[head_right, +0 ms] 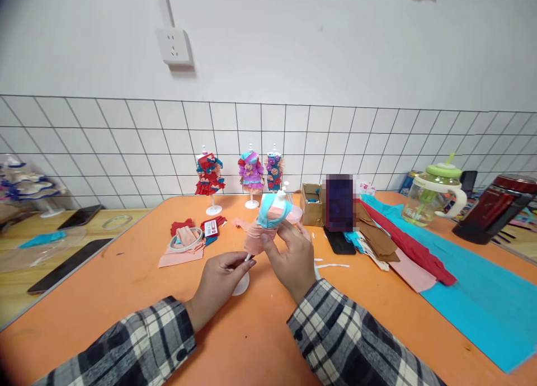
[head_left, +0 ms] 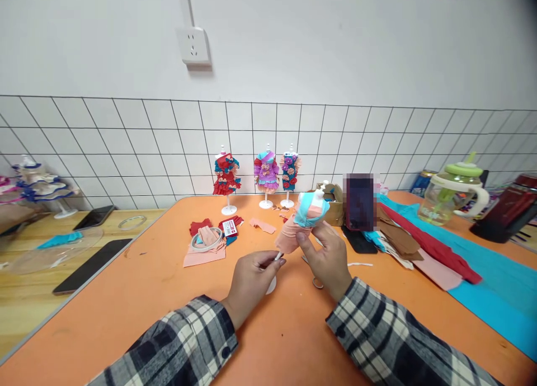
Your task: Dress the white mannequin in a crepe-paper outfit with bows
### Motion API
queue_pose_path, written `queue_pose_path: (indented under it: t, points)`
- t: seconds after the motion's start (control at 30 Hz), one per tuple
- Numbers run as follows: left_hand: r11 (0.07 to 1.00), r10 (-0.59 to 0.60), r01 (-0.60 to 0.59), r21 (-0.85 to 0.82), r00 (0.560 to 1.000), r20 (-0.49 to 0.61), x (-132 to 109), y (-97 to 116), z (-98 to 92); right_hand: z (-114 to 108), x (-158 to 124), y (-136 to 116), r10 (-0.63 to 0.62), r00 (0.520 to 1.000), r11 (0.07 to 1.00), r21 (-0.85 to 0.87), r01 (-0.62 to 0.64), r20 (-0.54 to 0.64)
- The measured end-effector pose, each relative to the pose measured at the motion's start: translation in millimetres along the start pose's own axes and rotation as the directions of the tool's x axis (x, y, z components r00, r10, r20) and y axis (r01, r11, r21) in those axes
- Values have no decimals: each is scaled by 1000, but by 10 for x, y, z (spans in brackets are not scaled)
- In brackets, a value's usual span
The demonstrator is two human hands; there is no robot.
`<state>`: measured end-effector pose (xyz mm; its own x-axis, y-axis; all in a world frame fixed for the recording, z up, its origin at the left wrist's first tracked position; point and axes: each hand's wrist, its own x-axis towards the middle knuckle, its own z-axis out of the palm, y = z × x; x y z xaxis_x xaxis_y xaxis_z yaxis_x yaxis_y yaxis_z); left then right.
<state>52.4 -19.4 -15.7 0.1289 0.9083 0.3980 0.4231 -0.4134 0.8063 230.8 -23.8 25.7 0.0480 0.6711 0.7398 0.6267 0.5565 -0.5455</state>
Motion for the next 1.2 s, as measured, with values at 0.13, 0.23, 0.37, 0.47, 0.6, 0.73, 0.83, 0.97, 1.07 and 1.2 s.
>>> queue_pose_path:
  t: [0.13, 0.23, 0.37, 0.47, 0.6, 0.73, 0.83, 0.97, 1.07, 1.2]
  points:
    - [998, 20, -19, 58, 1000, -12, -25, 0, 5, -4, 23, 41, 121, 993, 978, 175, -118, -4]
    - [994, 29, -27, 103, 999, -16, -44, 16, 1, 10, 11, 26, 97, 995, 934, 345, -97, 17]
    - [989, 34, -31, 145, 999, -22, -60, 42, -21, 32, 2, -3, 96, 995, 906, 413, -89, 5]
    - [988, 37, -34, 152, 999, -23, -59, 46, -30, 58, -6, 22, 103, 995, 886, 453, -95, 6]
    - [988, 28, -21, 152, 999, -42, -35, 17, -38, 90, -35, 76, 92, 991, 847, 515, -128, 96]
    - [990, 25, -16, 139, 997, -67, -8, -6, -86, 73, -32, 59, 1, 960, 754, 631, -185, 281]
    - [989, 66, -60, 135, 997, -37, -12, 6, -138, -5, -1, 18, 6, 939, 699, 670, -251, 345]
    - [982, 148, -158, 104, 984, 96, -42, 39, -158, -133, 13, 16, 37, 908, 719, 620, -315, 418]
    - [977, 178, -195, 84, 968, 177, -57, 65, -142, -172, -9, 11, 51, 908, 719, 615, -322, 416]
    - [981, 175, -189, 54, 965, 196, -59, 86, -131, -149, -34, -75, 73, 923, 612, 713, -341, 379]
